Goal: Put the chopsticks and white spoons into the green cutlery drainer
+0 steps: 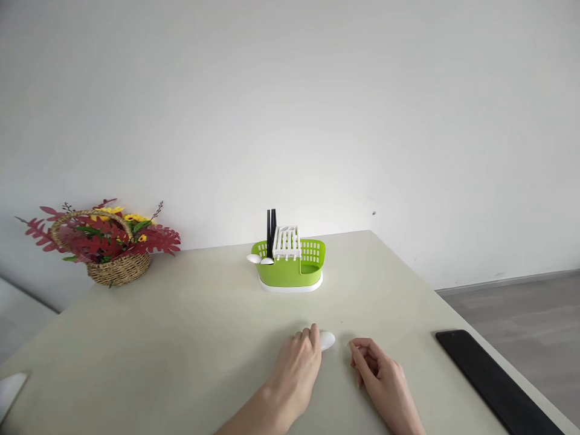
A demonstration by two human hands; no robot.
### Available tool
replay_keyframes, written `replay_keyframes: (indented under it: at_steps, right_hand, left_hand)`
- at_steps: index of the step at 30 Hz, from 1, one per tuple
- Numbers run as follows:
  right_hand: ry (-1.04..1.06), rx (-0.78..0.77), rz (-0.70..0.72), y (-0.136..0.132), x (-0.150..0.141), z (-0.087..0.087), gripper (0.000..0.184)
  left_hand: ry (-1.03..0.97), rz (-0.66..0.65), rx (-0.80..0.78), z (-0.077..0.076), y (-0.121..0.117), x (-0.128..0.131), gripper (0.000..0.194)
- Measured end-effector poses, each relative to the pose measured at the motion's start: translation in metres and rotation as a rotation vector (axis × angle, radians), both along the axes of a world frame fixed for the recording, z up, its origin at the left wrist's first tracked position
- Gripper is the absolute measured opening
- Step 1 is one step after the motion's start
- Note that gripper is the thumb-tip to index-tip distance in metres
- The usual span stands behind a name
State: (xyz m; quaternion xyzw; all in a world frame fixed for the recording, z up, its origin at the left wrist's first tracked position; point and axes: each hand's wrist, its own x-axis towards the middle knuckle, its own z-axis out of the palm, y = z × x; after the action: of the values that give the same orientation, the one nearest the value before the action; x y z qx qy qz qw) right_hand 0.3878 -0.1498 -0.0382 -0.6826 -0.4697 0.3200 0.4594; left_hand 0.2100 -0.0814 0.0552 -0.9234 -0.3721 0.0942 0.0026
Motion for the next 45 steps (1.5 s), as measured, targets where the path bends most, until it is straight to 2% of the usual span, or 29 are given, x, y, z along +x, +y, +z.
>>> replay_keyframes:
  at_steps: [2,4,6,11,16,19,22,25,28,31,34,40,45]
  right_hand:
    - [0.004,-0.006,0.002,0.0,0.001,-0.002,0.048]
    - [0.008,-0.013,0.015,0.0,0.001,-0.003,0.048]
    - [0.004,-0.016,0.024,0.0,0.002,-0.004,0.048]
    - [-0.004,0.005,0.013,-0.002,0.002,-0.002,0.045]
    - [-0.009,0.032,0.009,-0.002,-0.001,0.003,0.042]
    - [-0.003,0.02,0.012,-0.001,-0.001,0.004,0.043]
    - [-0.015,0.002,0.015,-0.001,-0.002,0.004,0.044]
    - [-0.025,-0.004,0.017,-0.002,-0.002,0.005,0.045]
    - [-0.026,-0.004,0.012,-0.003,-0.002,0.005,0.044]
    - [-0.035,-0.014,0.015,-0.002,-0.001,0.003,0.043]
    - [-0.03,-0.03,0.025,-0.002,0.001,0.0,0.045]
    - [-0.005,-0.035,0.021,-0.001,0.003,-0.004,0.048]
    - [0.007,-0.004,0.018,0.0,0.002,-0.003,0.048]
  left_hand:
    - [-0.028,0.027,-0.052,0.011,0.001,-0.005,0.076]
    - [-0.121,0.086,-0.108,0.022,0.004,-0.012,0.058]
    - [-0.304,0.151,-0.188,0.034,0.01,-0.022,0.035]
    - [-0.825,0.268,-0.481,0.077,0.029,-0.053,0.011]
    - [-1.143,0.255,-0.476,0.119,0.052,-0.085,0.025]
    - [-1.302,0.273,-0.464,0.132,0.067,-0.097,0.027]
    - [-1.454,0.321,-0.407,0.14,0.081,-0.103,0.021]
    - [-1.59,0.331,-0.304,0.147,0.092,-0.102,0.013]
    - [-1.698,0.278,-0.216,0.151,0.103,-0.099,0.01]
    - [-1.823,0.227,-0.191,0.152,0.12,-0.097,0.013]
    - [-1.935,0.228,-0.211,0.15,0.144,-0.096,0.02]
    - [-1.954,0.242,-0.244,0.134,0.195,-0.102,0.025]
    - [-1.772,0.192,-0.27,0.109,0.219,-0.112,0.026]
